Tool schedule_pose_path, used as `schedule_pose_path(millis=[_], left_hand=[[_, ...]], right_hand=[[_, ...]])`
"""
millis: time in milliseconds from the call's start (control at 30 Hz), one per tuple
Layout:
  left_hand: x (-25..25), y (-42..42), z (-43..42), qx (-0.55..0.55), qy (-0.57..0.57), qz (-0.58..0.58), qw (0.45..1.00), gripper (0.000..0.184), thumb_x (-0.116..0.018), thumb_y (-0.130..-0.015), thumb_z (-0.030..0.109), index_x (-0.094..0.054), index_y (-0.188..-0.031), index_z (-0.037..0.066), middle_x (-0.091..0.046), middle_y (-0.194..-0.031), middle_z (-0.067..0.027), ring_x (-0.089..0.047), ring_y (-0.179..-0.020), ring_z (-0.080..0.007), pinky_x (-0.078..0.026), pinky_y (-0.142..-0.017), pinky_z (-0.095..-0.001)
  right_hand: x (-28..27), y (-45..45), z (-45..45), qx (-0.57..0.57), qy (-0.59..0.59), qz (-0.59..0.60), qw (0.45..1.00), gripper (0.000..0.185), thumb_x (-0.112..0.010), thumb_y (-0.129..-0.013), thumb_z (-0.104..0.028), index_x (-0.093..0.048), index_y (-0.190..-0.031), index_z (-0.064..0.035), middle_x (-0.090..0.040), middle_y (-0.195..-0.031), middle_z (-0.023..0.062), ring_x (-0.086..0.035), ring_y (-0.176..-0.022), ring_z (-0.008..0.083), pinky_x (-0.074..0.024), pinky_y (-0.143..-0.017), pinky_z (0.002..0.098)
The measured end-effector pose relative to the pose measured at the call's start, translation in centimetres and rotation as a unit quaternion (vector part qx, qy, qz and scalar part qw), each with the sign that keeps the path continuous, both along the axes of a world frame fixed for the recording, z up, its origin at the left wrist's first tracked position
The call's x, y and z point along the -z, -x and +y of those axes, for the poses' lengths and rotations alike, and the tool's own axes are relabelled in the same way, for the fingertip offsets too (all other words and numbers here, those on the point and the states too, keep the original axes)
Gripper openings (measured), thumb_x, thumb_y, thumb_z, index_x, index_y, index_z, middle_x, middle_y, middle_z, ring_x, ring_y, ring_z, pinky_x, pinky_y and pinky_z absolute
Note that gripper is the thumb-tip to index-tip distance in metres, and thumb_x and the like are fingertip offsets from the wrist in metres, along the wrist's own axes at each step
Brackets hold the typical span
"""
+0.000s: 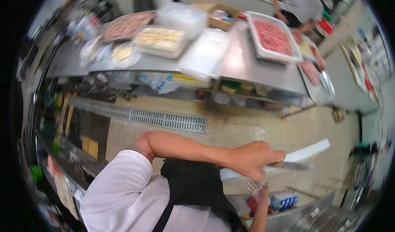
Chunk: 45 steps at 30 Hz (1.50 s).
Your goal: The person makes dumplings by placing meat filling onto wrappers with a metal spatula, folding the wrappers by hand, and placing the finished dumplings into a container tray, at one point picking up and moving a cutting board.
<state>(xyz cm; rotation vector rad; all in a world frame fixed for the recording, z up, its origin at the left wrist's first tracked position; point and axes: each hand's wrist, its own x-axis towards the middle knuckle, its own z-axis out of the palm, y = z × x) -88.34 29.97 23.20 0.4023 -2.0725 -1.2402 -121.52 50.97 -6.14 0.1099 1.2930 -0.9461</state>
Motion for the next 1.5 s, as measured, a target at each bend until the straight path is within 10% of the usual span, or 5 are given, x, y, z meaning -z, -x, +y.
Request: schedule_pose_path(millis=[267, 667, 933, 1167, 1500], left_hand=[[6.6, -26.1, 3.2, -0.245, 0.096, -0.076, 0.962, 0.030, -0.066, -0.065, 0.006, -0.053, -0.092, 0.002, -0.058, -0.065, -0.0204, -0.060, -0.066, -0.0456, -0.042, -0.056, -0.0545], [13.1, -58.6, 19.7, -0.685, -0.233, -0.244, 0.646, 0.033, -0.070, -0.066, 0.013, -0.064, -0.097, 0.002, -0.062, -0.071, -0.0198, -0.066, -0.071, -0.0323, -0.050, -0.063, -0.0447], [11.1, -79.7, 25.5, -0.865, -0.297, -0.246, 0.320, 0.035, -0.081, -0.049, 0.011, -0.056, -0.071, 0.000, -0.056, -0.063, -0.0096, -0.057, -0.061, -0.0209, -0.047, -0.058, -0.0376], [3.8, -99.8, 22.8, -0.922, -0.130, -0.276, 0.237, 0.036, -0.079, -0.051, 0.005, -0.048, -0.068, 0.004, -0.050, -0.062, -0.0031, -0.051, -0.060, -0.0161, -0.044, -0.056, -0.0349], [3.8, -126.0, 16.1, -0.976, 0.083, 0.118, 0.162, 0.041, -0.078, -0.061, -0.003, -0.040, -0.065, 0.011, -0.051, -0.067, 0.0001, -0.048, -0.059, -0.0126, -0.042, -0.056, -0.0297]], right_hand=[[6.3, -23.2, -20.6, -0.554, 0.088, 0.338, 0.756, 0.038, -0.055, -0.098, -0.035, -0.062, -0.120, -0.0052, -0.067, -0.108, 0.0091, -0.066, -0.097, 0.0230, -0.0571, -0.075, 0.0413], [26.3, -29.7, -25.7, -0.724, 0.031, 0.370, 0.581, 0.042, -0.058, -0.095, -0.035, -0.061, -0.125, -0.0056, -0.067, -0.110, 0.0137, -0.065, -0.097, 0.0351, -0.0535, -0.077, 0.0562], [20.6, -44.8, -28.5, -0.738, -0.020, 0.314, 0.596, 0.039, -0.063, -0.091, -0.029, -0.062, -0.118, -0.0004, -0.067, -0.095, 0.0165, -0.066, -0.078, 0.0286, -0.0554, -0.069, 0.0449], [20.5, -62.8, -36.6, -0.749, 0.022, 0.284, 0.599, 0.035, -0.059, -0.094, -0.031, -0.061, -0.119, -0.0054, -0.068, -0.090, 0.0125, -0.067, -0.075, 0.0262, -0.0557, -0.066, 0.0438], [19.2, -80.2, -43.2, -0.591, -0.045, 0.264, 0.761, 0.030, -0.056, -0.097, -0.032, -0.059, -0.119, -0.0117, -0.068, -0.084, 0.0077, -0.067, -0.071, 0.0234, -0.0561, -0.061, 0.0422]])
